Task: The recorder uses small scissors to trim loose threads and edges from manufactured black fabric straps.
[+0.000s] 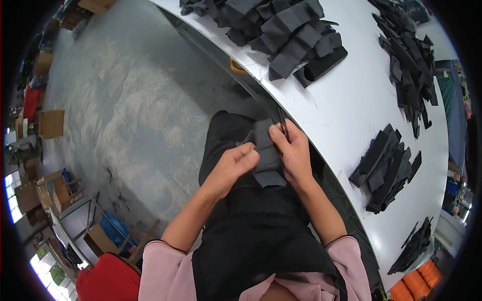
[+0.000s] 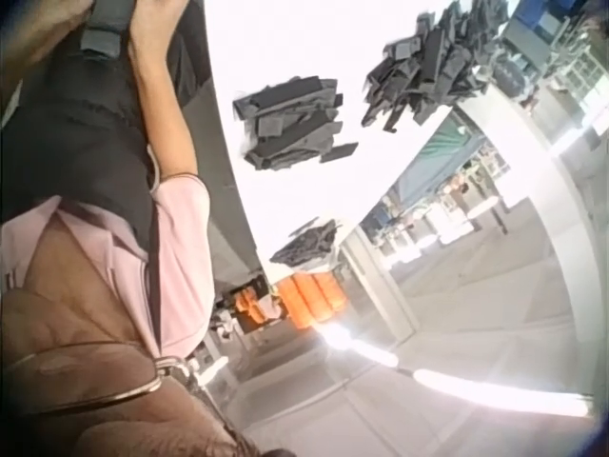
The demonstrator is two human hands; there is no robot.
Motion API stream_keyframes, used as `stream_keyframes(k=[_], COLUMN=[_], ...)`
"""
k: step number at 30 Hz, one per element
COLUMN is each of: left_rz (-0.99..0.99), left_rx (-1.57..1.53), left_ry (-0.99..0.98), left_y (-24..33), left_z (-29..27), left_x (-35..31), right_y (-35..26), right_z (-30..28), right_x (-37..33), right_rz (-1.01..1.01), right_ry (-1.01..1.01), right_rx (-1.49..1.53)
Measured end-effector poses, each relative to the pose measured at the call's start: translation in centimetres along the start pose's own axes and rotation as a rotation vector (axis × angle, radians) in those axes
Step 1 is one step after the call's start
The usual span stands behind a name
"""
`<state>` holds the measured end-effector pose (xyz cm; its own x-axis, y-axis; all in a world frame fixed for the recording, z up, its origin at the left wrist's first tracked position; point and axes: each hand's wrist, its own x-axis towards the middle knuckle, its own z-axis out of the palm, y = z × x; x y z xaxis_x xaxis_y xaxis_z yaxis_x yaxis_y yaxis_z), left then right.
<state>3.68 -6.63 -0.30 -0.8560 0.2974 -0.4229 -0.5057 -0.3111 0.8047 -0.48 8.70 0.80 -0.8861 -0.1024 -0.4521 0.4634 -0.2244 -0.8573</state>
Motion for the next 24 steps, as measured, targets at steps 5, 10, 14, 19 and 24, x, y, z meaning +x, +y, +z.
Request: stream_keyframes(k=[5, 10, 14, 19, 24], left_rz=[-0.209, -0.059, -0.033, -0.036, -0.014], left_rx=[-0.083, 0.018, -0.063, -0.076, -0.082], left_ry=[0.225, 0.334, 0.367, 0.351, 0.320], left_y=[0.8, -1.0, -0.2, 0.5, 0.6], left_z=[0.9, 0.4, 0.6, 1.0, 1.0], left_x=[1.5, 1.6, 1.8, 1.6, 1.0], right_y=[2.4, 2.1, 2.1, 1.8, 1.3], right_z=[-1.4, -2.5, -4.1, -3.9, -3.1], right_x=[1.4, -3.7, -5.7, -5.8, -5.4], right_rz=[0.140, -0.294, -0.310, -0.407, -0.553], right_ry=[0.015, 0.109, 0.084, 0.012, 0.033], right_rx=[0.041, -0.424, -0.523, -0.578, -0.707])
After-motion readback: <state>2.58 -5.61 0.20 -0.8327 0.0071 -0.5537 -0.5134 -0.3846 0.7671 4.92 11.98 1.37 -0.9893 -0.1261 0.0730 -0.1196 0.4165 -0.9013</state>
